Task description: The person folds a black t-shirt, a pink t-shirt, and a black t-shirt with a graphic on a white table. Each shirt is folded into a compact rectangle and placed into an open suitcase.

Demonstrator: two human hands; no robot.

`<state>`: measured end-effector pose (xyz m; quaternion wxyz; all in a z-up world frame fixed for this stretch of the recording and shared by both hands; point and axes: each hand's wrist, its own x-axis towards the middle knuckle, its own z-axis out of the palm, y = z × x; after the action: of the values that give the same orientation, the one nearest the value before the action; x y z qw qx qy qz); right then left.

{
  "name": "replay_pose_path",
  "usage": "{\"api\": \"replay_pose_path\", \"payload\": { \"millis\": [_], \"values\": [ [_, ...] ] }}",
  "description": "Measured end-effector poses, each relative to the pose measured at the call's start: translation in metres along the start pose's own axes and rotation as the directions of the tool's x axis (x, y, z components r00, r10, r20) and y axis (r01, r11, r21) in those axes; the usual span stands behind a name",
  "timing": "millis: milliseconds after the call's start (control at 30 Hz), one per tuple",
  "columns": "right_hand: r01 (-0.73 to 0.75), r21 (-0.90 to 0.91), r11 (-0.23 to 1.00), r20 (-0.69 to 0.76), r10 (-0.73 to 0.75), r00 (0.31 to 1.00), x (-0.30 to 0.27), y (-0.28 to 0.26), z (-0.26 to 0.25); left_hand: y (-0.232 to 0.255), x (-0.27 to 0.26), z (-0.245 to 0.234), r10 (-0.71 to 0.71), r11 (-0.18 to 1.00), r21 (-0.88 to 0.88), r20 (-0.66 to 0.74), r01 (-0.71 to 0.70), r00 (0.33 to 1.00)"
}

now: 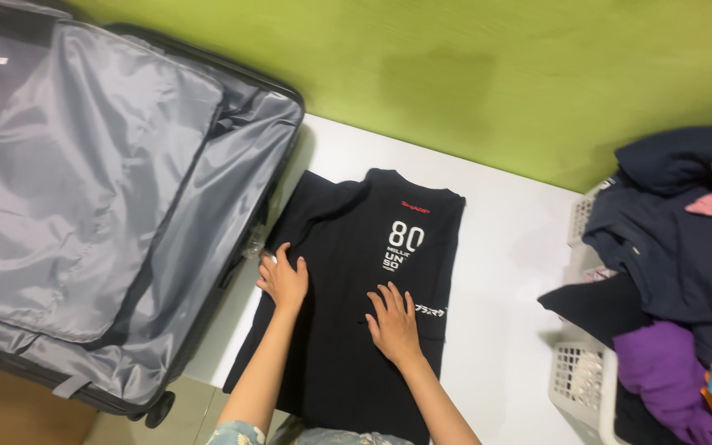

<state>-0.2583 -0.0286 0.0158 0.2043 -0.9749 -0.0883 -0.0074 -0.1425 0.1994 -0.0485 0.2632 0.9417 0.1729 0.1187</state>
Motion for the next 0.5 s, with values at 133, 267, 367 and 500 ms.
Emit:
{"api": "replay_pose_path", "payload": {
  "millis": [133, 267, 367, 500],
  "values": [
    [0.005, 0.038, 0.999, 0.02, -0.006, 1.0, 0.021, -0.016, 0.005, 0.003, 0.023, -0.002, -0.241, 0.958, -0.117, 0.173, 0.263, 0.955],
    [-0.052, 0.167, 0.984, -0.019, 0.056, 0.998, 0.037, -0.023, 0.006, 0.024, 0.023, -0.038, 0.104, 0.9, -0.421, -0.05, -0.115, 0.993],
    [-0.115, 0.31, 0.944, -0.025, 0.129, 0.991, 0.052, -0.019, 0.006, 0.051, 0.007, -0.067, 0.249, 0.875, -0.428, -0.005, -0.227, 0.969],
    [-0.245, 0.742, 0.624, 0.094, 0.265, 0.96, 0.083, 0.001, 0.013, 0.075, -0.011, -0.089, 0.633, 0.749, -0.347, 0.12, -0.564, 0.765]
  ]
}}
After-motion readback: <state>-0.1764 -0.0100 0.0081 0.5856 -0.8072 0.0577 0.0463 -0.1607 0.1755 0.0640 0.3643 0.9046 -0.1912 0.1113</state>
